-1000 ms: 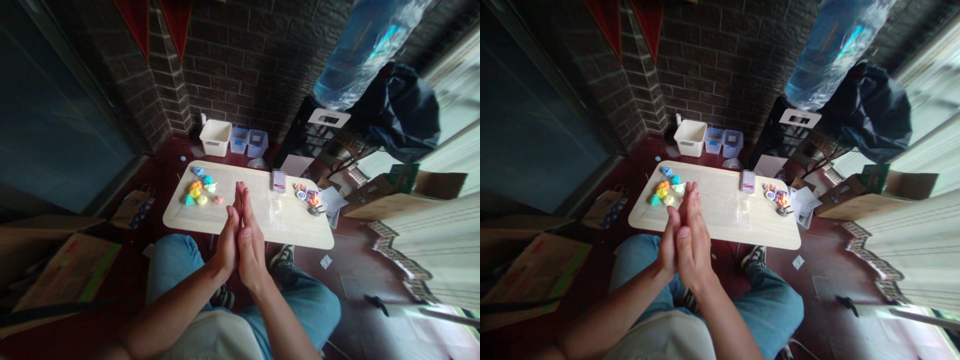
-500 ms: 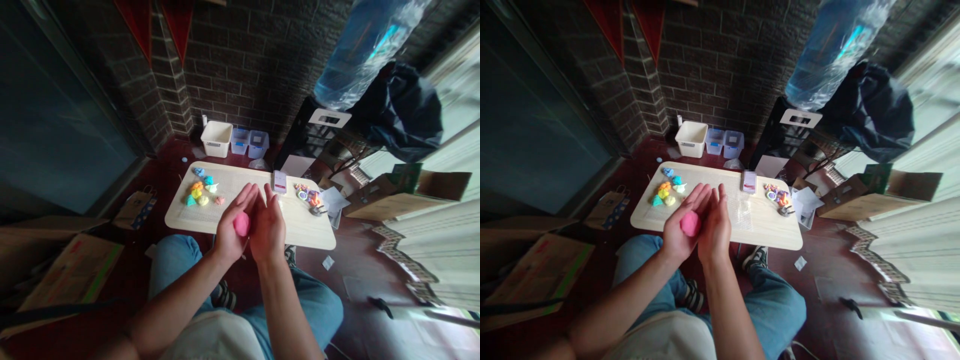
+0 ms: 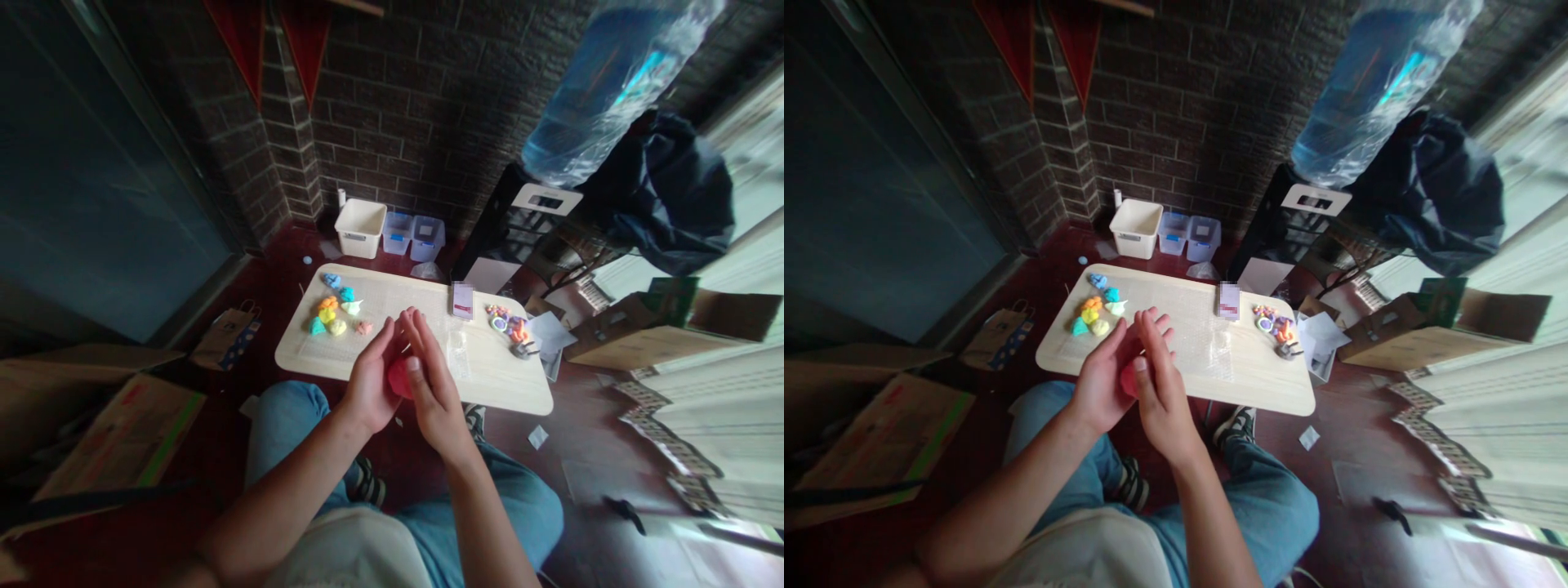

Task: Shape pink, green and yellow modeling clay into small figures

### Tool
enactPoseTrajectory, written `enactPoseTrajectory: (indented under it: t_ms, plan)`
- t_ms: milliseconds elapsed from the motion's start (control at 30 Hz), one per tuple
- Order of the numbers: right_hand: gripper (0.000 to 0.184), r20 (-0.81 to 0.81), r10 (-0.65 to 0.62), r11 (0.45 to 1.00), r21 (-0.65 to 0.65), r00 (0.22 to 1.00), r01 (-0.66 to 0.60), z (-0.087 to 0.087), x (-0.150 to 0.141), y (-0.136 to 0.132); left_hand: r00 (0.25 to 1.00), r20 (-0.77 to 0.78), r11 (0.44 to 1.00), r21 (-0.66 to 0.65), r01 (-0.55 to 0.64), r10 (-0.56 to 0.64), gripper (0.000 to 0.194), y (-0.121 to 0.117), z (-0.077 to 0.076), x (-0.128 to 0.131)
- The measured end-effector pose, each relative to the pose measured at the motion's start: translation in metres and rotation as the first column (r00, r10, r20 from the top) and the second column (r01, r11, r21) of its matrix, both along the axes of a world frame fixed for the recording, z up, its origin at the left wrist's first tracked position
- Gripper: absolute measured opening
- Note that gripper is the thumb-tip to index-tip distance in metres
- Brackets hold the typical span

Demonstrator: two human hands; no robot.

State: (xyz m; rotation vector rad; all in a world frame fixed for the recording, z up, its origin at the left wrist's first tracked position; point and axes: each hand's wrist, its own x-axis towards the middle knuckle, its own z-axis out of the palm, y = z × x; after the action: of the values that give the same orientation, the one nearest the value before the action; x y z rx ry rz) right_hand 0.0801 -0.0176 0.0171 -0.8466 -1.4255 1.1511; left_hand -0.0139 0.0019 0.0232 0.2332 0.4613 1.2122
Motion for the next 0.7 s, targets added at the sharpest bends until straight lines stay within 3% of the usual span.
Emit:
enactPoseTrajectory:
  t_ms: [100, 200, 300, 400, 567, 700]
  plan:
    - [0.053, -0.039, 0.044, 0.990, -0.136, 0.998, -0.048, 0.001, 0.001, 0.002, 1.000, -0.021, 1.000, -0.029, -0.011, 0.011, 0.040, -0.003, -0.005, 0.004]
    - [0.051, -0.034, -0.066, 0.984, -0.171, 0.997, 0.060, 0.002, 0.001, 0.011, 0.999, 0.037, 1.000, 0.015, 0.003, -0.003, 0.046, -0.011, -0.004, 0.006]
    - [0.056, 0.072, -0.119, 0.984, -0.127, 0.990, 0.128, 0.001, 0.001, 0.013, 0.994, 0.080, 0.993, 0.091, 0.071, -0.078, 0.056, -0.014, 0.002, 0.003]
    - [0.059, 0.092, -0.117, 0.991, -0.049, 0.989, 0.122, -0.002, -0.006, -0.001, 0.998, 0.017, 0.992, 0.113, 0.053, -0.055, 0.058, -0.009, 0.005, -0.001]
    - [0.060, 0.175, -0.198, 0.976, 0.121, 0.964, 0.179, 0.004, -0.023, -0.024, 0.995, -0.095, 0.986, 0.160, 0.042, -0.027, 0.053, -0.003, -0.009, 0.008]
    - [0.054, 0.301, -0.308, 0.949, 0.171, 0.903, 0.266, 0.012, -0.019, -0.008, 0.992, -0.070, 0.964, 0.236, 0.121, -0.107, 0.056, -0.013, -0.015, 0.015]
